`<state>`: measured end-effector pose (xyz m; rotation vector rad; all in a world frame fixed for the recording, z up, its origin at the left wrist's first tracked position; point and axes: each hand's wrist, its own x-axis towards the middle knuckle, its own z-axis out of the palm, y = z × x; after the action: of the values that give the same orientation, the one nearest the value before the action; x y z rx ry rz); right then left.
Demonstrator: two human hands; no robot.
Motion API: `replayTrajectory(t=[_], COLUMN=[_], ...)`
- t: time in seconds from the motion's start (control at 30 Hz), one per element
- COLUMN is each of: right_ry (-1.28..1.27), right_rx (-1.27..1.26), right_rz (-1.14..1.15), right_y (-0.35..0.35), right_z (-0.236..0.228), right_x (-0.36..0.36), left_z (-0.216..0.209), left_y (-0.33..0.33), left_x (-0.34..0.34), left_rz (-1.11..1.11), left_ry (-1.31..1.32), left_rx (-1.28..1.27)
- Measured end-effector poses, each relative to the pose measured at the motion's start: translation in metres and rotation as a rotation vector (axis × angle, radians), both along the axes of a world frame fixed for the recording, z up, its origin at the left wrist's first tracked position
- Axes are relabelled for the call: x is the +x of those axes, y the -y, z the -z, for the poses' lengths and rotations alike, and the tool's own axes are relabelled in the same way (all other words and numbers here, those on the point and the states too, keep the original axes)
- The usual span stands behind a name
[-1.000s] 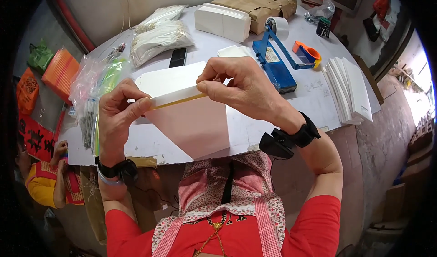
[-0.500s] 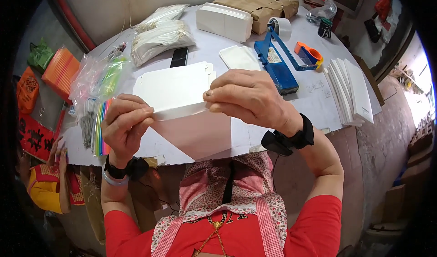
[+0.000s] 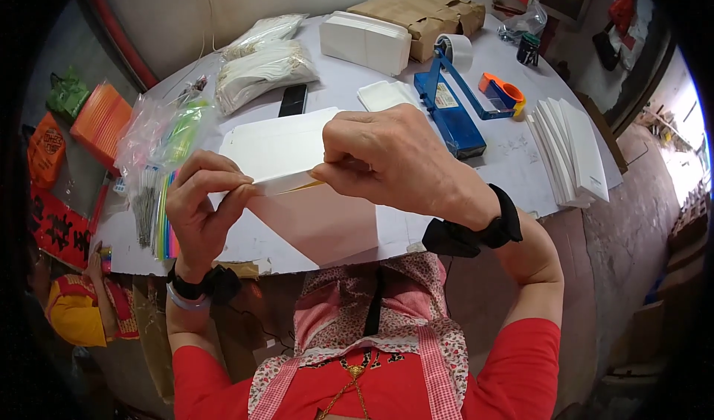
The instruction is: The person packs colorful straws and a small white cloth bag into white paper envelopes, folding the flaps and sealing them with tape. They repeat this process for several units, occasionally moving stacks of envelopes and bundles of straws across the table.
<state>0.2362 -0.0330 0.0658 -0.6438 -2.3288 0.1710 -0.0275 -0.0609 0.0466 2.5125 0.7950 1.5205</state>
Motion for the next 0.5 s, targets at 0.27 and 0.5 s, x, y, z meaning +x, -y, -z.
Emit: replayTrajectory(t=[0.27,0.5], right_ry=[-0.123,-0.080], right_rx=[0.368,0.318], right_rz=[-0.218,-0.169], right_y=[-0.005,-0.002], right_z=[0.017,0.018], right_x=[0.008,0.010], left_z=[0.002,-0.033], left_y=[0.001,-0.001], left_x=[0.005,0.006], left_rz=[0.036,0.072], left_ry=[-0.032,-0.266], left_rx=[0.196,-0.098])
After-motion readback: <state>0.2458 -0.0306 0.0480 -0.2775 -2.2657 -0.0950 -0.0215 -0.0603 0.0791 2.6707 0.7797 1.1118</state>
